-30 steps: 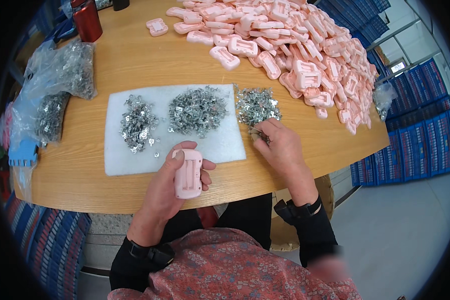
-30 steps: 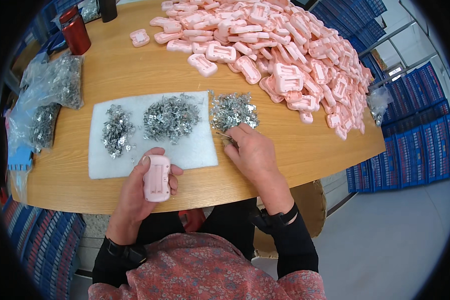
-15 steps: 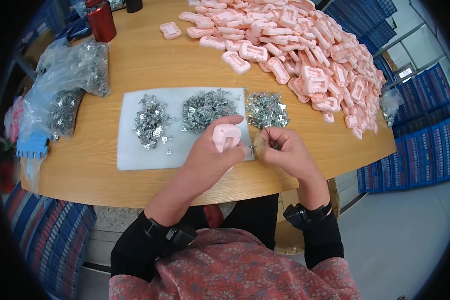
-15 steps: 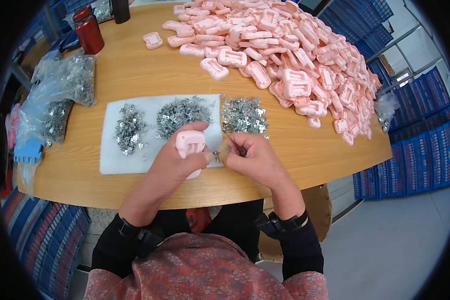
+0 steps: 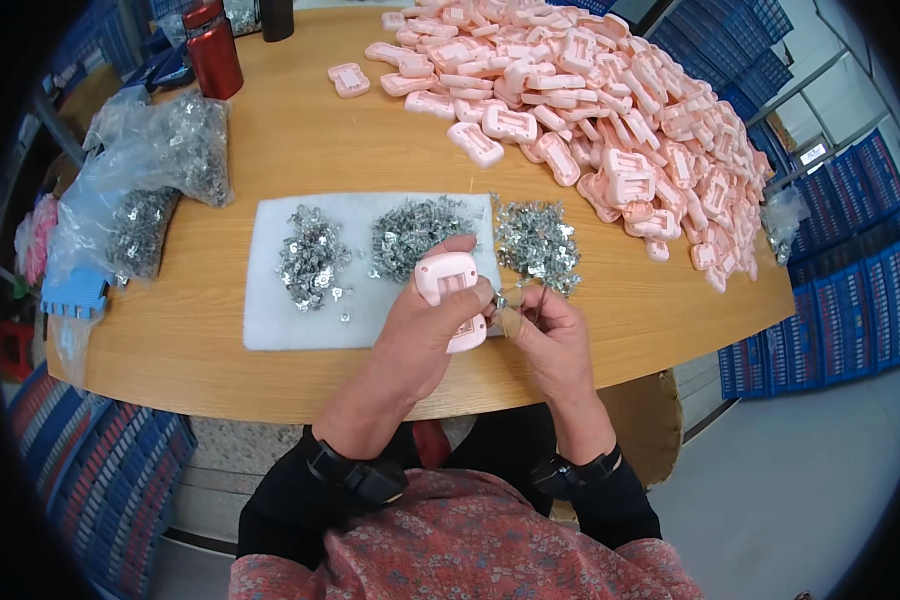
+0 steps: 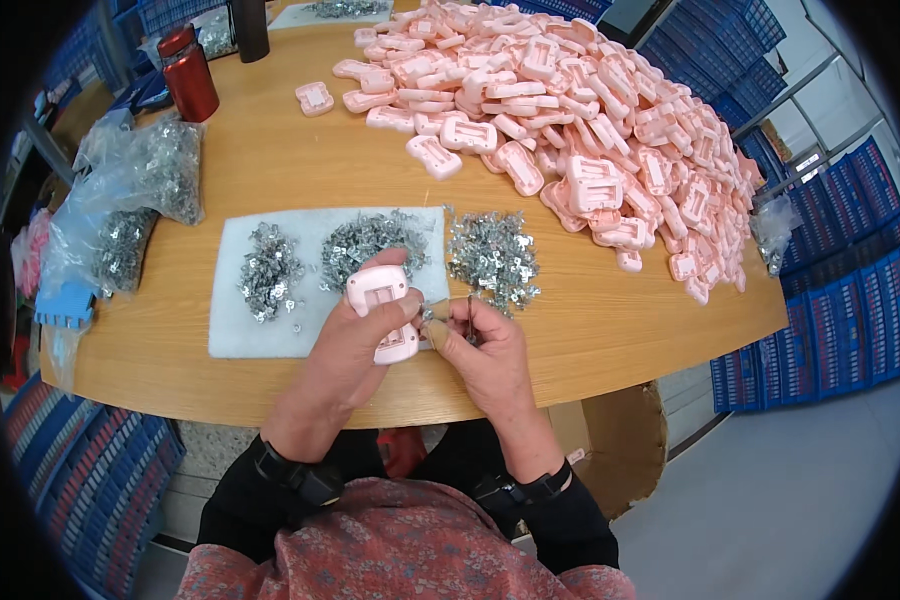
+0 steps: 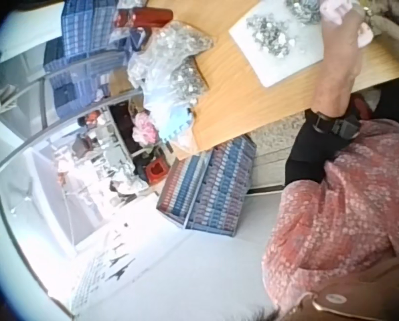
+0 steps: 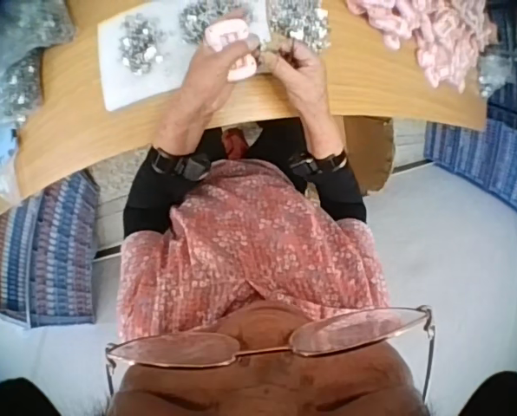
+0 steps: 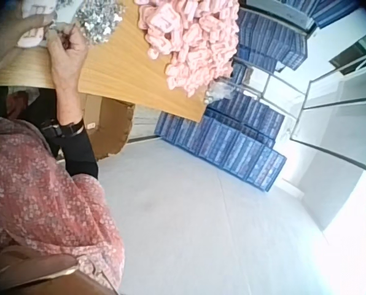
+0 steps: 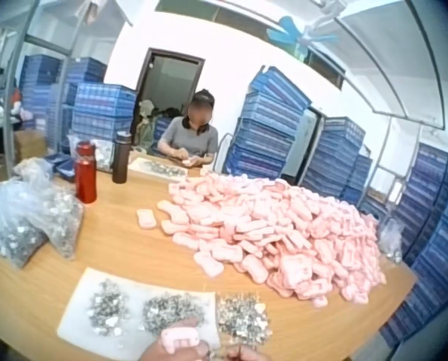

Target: The person assembles small pink plastic components by inserting metal pins into them one at a time. They pick up each pink part, insert a pin from a pile on the table, and place the finished unit onto a growing stack.

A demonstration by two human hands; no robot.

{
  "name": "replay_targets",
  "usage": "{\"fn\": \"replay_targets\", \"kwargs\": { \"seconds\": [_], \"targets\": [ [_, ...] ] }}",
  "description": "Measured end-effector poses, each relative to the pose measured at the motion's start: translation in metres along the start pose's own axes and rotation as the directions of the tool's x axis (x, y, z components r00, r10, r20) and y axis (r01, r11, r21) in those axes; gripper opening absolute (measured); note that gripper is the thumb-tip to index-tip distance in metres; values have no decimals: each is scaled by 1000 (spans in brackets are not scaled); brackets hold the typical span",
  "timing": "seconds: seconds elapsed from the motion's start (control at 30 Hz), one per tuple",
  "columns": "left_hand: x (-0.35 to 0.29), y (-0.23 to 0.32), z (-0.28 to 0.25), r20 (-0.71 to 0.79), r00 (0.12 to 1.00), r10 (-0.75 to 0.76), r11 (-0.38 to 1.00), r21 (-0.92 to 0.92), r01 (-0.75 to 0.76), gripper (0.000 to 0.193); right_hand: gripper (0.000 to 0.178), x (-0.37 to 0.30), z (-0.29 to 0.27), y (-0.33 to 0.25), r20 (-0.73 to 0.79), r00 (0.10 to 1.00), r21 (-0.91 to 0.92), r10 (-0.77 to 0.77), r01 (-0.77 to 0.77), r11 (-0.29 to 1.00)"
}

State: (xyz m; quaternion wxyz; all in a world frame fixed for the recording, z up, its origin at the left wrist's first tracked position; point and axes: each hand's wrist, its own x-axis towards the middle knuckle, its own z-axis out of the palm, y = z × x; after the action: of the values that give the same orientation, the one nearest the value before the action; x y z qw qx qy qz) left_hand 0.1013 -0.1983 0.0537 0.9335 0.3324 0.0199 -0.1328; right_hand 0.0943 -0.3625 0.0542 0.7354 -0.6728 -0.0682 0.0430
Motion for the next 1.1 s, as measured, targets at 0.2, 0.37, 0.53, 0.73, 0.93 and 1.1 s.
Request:
{"fn": "replay_targets", "kwargs": {
  "seconds": [0.2,0.37,0.53,0.73,0.93,1.1],
  "targets": [
    [-7,-4,1,-9,999,39,999,25,-39,54,13,0,5,-7,-23,998,82,65,-63,995],
    [-10,-9,0,-3,1000,23,997,74,-23,53,11,1,3,-6,-31,984,146,175,-169,975],
    [-13,-10,-2,-20,999,28,994,107,-25,52,8,1,5,-6,-13,980,164,198,-193,967],
    [-17,-13,-1,-49,998,-27,991,130,33,44,4,2,5,-3,-27,977,166,209,-202,965],
    [-19,-4,-16,119,971,-210,960,-161,227,54,7,6,-6,-12,10,999,-44,33,-33,999],
    [-21,0,-20,132,945,-299,945,-95,313,60,15,8,-11,-25,160,984,-397,-78,137,908]
  ]
}}
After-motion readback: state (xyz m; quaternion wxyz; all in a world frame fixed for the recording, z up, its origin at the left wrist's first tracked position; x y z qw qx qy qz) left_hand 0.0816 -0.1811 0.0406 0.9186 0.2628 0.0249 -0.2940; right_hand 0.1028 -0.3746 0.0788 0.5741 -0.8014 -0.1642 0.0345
